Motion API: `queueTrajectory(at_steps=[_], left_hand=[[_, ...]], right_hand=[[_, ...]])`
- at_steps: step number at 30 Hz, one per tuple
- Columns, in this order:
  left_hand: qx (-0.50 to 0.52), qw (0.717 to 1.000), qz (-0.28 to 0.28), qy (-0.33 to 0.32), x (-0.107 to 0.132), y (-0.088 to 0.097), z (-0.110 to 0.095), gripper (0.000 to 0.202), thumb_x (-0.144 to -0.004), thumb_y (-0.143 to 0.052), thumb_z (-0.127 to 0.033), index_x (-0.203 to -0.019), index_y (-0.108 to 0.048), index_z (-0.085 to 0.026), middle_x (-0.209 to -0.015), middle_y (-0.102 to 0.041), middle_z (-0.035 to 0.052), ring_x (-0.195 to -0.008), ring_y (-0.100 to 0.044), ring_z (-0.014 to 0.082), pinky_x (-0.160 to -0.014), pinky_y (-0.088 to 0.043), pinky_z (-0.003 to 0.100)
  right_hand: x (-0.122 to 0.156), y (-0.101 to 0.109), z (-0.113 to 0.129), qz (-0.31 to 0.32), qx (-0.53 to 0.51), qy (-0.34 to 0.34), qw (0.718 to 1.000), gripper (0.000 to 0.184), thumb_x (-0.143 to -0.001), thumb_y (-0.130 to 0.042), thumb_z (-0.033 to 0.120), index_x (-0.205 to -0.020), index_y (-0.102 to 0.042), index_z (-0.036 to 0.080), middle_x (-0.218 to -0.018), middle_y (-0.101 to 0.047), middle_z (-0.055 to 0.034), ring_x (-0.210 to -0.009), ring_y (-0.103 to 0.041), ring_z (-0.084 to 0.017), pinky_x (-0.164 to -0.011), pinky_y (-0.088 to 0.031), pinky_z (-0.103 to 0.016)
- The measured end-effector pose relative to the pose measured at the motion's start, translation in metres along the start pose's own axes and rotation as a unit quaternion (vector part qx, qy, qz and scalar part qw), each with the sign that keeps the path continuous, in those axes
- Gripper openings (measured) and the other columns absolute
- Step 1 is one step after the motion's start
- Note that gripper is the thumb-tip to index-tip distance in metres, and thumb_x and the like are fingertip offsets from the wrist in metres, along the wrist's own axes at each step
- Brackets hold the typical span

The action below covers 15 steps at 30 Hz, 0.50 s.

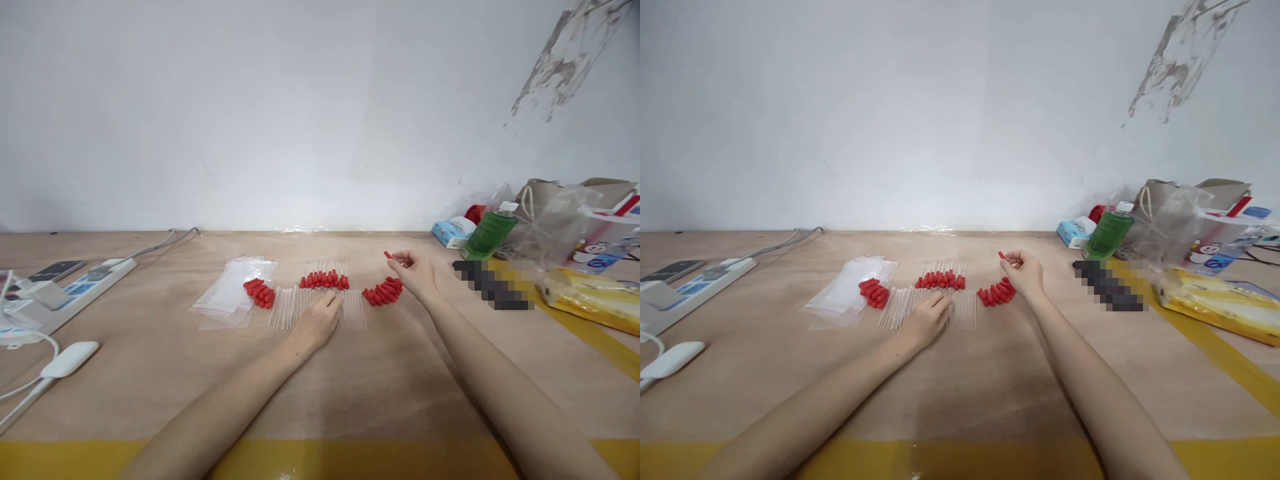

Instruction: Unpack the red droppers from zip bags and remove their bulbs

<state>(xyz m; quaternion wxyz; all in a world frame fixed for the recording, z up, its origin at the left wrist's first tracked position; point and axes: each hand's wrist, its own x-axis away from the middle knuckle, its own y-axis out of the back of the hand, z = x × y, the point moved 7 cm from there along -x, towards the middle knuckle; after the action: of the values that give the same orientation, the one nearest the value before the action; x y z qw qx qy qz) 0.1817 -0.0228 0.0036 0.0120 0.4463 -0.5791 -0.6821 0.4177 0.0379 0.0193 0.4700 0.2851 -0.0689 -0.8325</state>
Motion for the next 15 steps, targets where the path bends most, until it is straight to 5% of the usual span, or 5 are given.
queueTrajectory(at_steps=[8,15], left_hand=[[0.080,0.996,0.021,0.012,-0.001,-0.006,-0.008,0.012,-0.082,-0.046,-0.021,-0.087,-0.056,-0.015,-0.087,-0.057,0.0075,-0.077,-0.056,0.0173,-0.069,-0.049,0.030],[0.111,0.994,0.015,-0.002,0.004,0.009,-0.014,0.033,-0.078,-0.056,-0.042,-0.096,-0.056,-0.015,-0.093,-0.057,0.0100,-0.092,-0.053,0.0232,-0.079,-0.047,0.038]], right_hand=[[0.008,-0.013,0.003,0.072,0.168,0.008,0.983,0.027,-0.068,-0.055,0.047,-0.075,-0.067,0.024,-0.070,-0.066,-0.0012,-0.069,-0.058,-0.017,-0.072,-0.036,-0.033],[0.012,-0.022,0.011,0.121,0.268,0.034,0.955,0.026,-0.070,-0.052,0.047,-0.066,-0.068,0.027,-0.069,-0.067,-0.0001,-0.075,-0.058,-0.020,-0.082,-0.026,-0.043]])
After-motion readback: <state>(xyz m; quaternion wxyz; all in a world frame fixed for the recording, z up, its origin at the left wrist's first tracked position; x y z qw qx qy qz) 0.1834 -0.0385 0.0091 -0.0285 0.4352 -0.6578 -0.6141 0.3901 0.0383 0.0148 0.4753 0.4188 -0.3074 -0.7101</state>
